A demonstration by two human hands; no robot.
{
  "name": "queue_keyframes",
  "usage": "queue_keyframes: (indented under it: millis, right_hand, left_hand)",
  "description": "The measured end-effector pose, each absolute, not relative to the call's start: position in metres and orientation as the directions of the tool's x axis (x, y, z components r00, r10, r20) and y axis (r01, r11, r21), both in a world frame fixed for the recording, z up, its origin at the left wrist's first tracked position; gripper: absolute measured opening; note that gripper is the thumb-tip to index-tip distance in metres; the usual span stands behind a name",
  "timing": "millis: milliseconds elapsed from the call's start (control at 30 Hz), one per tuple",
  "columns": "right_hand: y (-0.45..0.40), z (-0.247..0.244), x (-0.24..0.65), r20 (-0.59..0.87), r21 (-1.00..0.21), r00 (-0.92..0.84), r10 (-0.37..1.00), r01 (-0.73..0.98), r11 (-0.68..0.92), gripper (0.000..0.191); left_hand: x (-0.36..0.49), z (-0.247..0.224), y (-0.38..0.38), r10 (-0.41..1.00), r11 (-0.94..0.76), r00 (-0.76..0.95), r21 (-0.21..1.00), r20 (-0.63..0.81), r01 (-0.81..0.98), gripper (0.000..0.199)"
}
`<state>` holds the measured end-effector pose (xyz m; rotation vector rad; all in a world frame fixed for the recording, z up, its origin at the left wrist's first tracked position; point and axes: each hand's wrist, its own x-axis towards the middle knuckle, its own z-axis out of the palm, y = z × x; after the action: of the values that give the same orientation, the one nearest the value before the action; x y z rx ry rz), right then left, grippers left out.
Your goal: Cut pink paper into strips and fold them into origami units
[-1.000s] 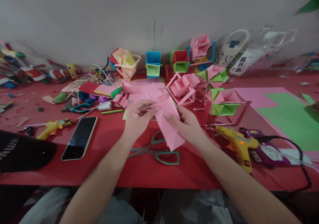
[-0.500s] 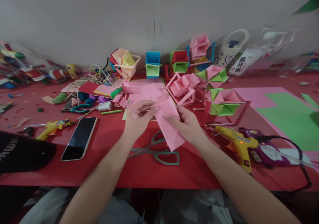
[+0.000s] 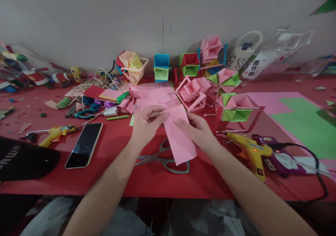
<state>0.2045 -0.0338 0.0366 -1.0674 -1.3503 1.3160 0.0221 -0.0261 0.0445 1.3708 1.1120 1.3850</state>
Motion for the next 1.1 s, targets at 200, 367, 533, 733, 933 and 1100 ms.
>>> queue_keyframes:
  millis: [200,367,533,733,933,1100]
  right_hand:
    - [-0.027,0.032,0.207,0.053,-0.991,-0.159,0.986,-0.130,0.032,0.025]
    - [-0.025,0.031,0.207,0.106,-0.994,-0.070,0.992,0.013,0.107,0.036]
    - [-0.024,0.032,0.207,0.164,-0.983,-0.036,0.986,0.082,0.166,0.035]
    - [-0.022,0.032,0.209,0.188,-0.980,0.001,0.982,0.058,0.188,0.036]
    - [-0.021,0.030,0.210,0.232,-0.969,0.031,0.972,0.095,0.228,0.031]
    - [-0.022,0.033,0.211,0.172,-0.984,-0.030,0.985,0.036,0.174,0.026]
  left_hand:
    - [0.021,0.042,-0.023,0.992,-0.094,0.087,0.995,0.095,-0.022,0.034]
    - [0.018,0.041,-0.021,0.992,-0.033,0.125,0.999,0.035,-0.019,0.033]
    - [0.015,0.043,-0.020,0.994,-0.006,0.112,1.000,0.004,0.017,0.029]
    - [0.015,0.044,-0.019,0.988,-0.034,0.153,0.999,0.029,0.031,0.026]
    - [0.017,0.041,-0.019,0.985,-0.051,0.169,0.999,0.047,0.015,0.027]
    - [0.018,0.039,-0.020,0.990,-0.082,0.113,0.997,0.080,0.012,0.024]
